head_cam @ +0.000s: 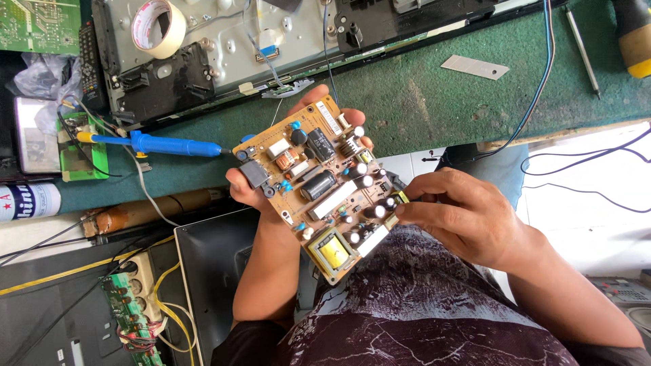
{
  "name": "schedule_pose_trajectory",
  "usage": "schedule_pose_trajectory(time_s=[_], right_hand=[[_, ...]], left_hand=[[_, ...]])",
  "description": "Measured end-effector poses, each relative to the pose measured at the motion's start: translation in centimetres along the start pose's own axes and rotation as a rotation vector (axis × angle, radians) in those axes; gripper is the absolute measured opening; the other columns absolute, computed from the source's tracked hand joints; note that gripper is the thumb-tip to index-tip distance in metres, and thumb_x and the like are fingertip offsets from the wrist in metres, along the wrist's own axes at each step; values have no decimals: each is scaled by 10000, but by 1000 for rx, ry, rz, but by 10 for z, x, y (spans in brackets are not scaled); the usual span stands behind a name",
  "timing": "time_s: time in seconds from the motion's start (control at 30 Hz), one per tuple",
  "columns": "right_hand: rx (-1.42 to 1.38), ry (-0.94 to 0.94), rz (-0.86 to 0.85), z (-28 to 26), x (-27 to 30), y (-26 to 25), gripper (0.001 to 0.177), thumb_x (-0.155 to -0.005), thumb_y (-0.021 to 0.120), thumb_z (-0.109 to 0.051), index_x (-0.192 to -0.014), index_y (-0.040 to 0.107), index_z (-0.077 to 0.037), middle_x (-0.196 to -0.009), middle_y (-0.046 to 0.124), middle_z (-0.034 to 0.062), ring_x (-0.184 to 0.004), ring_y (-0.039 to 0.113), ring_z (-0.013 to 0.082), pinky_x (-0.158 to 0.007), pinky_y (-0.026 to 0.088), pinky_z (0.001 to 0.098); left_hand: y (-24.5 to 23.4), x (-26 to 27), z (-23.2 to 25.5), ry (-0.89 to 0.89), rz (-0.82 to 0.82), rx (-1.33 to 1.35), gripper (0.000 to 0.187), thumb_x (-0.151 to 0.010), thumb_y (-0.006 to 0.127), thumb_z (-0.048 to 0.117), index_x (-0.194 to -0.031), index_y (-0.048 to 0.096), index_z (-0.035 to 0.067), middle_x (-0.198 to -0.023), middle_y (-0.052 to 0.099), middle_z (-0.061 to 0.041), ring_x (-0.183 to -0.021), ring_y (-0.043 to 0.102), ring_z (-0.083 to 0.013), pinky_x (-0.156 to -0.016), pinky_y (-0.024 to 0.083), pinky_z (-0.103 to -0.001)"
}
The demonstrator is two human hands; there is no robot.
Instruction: The person solders a green circuit board using a soldering iron and solder wire. They then flip the board to inspect the other side and place it onto the back panel of a disassembled television. Finally, they use a screwdriver to secure the board in place.
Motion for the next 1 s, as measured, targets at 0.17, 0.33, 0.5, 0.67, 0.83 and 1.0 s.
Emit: schedule_pose_trajectory(time_s=[0.17,0.33,0.5,0.67,0.83,1.0], right_hand=[[9,12,24,-1,0,-1,189,-1065,621,-143,-1227,682,-66,-1164,666,172,-941,712,300,-797,592,386],[20,-3,14,-1,1,0,197,-1089,567,-108,-1251,679,-105,-1164,651,160,-900,674,281,-725,538,365],[36,-21,4,1,4,2,192,-1087,585,-103,-1256,671,-132,-1190,645,164,-867,662,261,-690,541,341],[17,-22,-17,-2,5,4,196,-1091,570,-144,-1257,673,-160,-1211,650,157,-862,663,255,-703,545,344],[17,-54,-25,-4,7,6,222,-1097,534,-127,-1271,670,-139,-1212,644,178,-861,665,289,-731,551,383],[25,-52,-30,-2,10,8,226,-1099,533,-122,-1278,669,-145,-1227,639,179,-871,668,290,-735,553,385]], left_hand=[[1,2,1,29,-1,-51,1194,-813,821,652,-1704,314,39,-1560,550,-386,-1365,644,-520,-1167,538,-620],[2,2,1,63,-27,-85,1215,-813,815,678,-1716,312,38,-1571,538,-383,-1361,646,-517,-1173,538,-619],[2,2,4,31,-79,-121,1255,-779,860,676,-1728,310,65,-1593,541,-344,-1389,657,-466,-1182,557,-601],[-3,-1,5,-25,-205,-136,1249,-799,863,675,-1756,294,110,-1619,520,-294,-1414,641,-440,-1171,569,-612],[-10,1,0,-72,-197,-11,1348,-728,908,650,-1776,239,131,-1655,483,-331,-1468,607,-498,-1182,562,-671],[-12,0,1,-88,-244,-21,1332,-746,916,626,-1782,228,149,-1669,457,-318,-1487,587,-492,-1192,552,-674]])
Point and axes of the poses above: each hand's wrist, its own x-axis away from the middle knuckle, its own y-axis out of the palm, z = x × y, the point moved 4 cm from there along -x, towards the middle knuckle
